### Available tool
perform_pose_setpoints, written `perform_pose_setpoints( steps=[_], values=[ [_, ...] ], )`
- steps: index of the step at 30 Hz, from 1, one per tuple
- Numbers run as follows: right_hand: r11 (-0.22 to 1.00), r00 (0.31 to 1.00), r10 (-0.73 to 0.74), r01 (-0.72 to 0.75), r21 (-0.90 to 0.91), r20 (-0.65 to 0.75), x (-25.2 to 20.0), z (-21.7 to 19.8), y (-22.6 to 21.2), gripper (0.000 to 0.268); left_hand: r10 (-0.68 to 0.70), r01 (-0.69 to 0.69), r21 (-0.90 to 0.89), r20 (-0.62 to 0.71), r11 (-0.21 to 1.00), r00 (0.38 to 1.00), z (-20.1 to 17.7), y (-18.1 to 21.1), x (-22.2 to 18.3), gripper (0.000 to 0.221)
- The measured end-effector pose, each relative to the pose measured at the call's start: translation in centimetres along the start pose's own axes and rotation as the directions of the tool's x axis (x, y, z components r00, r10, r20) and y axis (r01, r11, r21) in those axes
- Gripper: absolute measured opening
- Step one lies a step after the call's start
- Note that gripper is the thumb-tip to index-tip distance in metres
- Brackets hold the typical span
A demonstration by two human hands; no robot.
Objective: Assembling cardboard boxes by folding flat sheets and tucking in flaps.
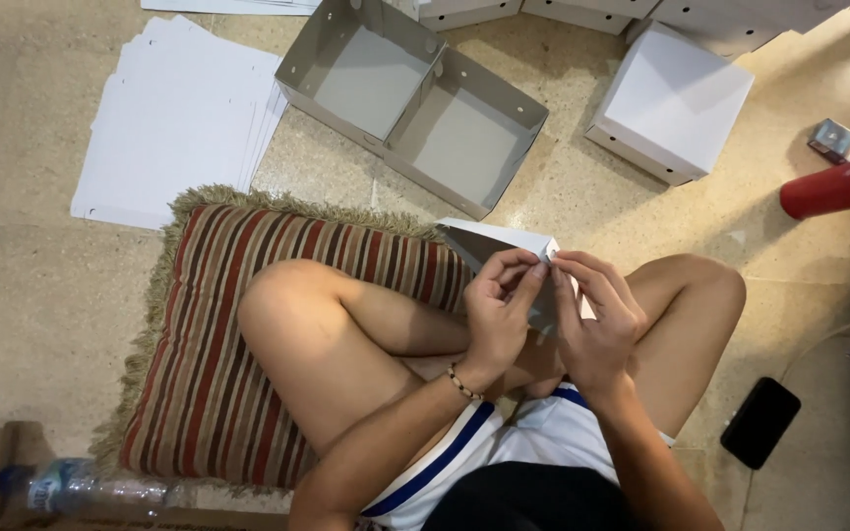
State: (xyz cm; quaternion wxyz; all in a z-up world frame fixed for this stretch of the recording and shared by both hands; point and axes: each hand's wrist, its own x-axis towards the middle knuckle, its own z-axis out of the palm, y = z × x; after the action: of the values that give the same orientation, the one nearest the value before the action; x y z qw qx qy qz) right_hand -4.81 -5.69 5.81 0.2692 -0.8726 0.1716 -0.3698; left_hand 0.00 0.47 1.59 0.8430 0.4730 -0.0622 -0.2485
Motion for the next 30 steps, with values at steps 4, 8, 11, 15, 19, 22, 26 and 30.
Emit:
perform_pose_setpoints(
  steps=[4, 8, 11, 15, 19, 22, 26, 30],
  values=[
    [0.998, 0.998, 0.060, -0.060, 0.013, -0.024, -0.3, 0.5, -0.2, 0.007, 0.001, -0.002, 0.024, 0.004, 1.000, 1.000, -0.1, -0.2, 0.0, 0.009],
    [0.999, 0.998, 0.037, -0.038, -0.018, -0.047, -0.7, 1.0, 0.1, 0.007, 0.005, -0.005, 0.034, 0.002, 0.999, 1.000, -0.3, -0.5, 0.0, 0.010],
    [0.999, 0.997, 0.015, -0.017, -0.029, -0.071, -1.0, 1.3, 0.4, 0.008, -0.004, 0.004, 0.006, -0.009, 1.000, 1.000, -0.4, -0.9, 0.1, 0.012],
    [0.999, 0.996, -0.042, 0.040, -0.028, -0.077, -1.1, 1.8, 0.7, 0.014, -0.012, 0.012, -0.025, 0.000, 1.000, 1.000, -0.3, -1.0, -0.2, 0.014],
    [0.998, 0.997, -0.053, 0.051, -0.033, -0.064, -1.5, 2.1, 0.8, 0.023, -0.018, 0.018, -0.039, 0.011, 0.999, 1.000, -0.1, -1.2, -0.8, 0.016],
    [0.998, 0.997, -0.056, 0.053, -0.043, -0.055, -2.0, 2.3, 1.3, 0.030, -0.026, 0.027, -0.052, 0.021, 0.998, 0.999, -0.1, -1.3, -1.0, 0.018],
    [0.996, 0.997, -0.066, 0.063, -0.065, -0.037, -2.4, 2.5, 1.6, 0.030, -0.030, 0.032, -0.069, 0.029, 0.997, 0.999, -0.3, -1.4, -1.2, 0.021],
    [0.997, 0.998, -0.061, 0.059, -0.043, -0.035, -2.4, 2.6, 1.4, 0.031, -0.035, 0.038, -0.087, 0.041, 0.995, 0.999, -0.6, -1.3, -1.5, 0.023]
  ],
)
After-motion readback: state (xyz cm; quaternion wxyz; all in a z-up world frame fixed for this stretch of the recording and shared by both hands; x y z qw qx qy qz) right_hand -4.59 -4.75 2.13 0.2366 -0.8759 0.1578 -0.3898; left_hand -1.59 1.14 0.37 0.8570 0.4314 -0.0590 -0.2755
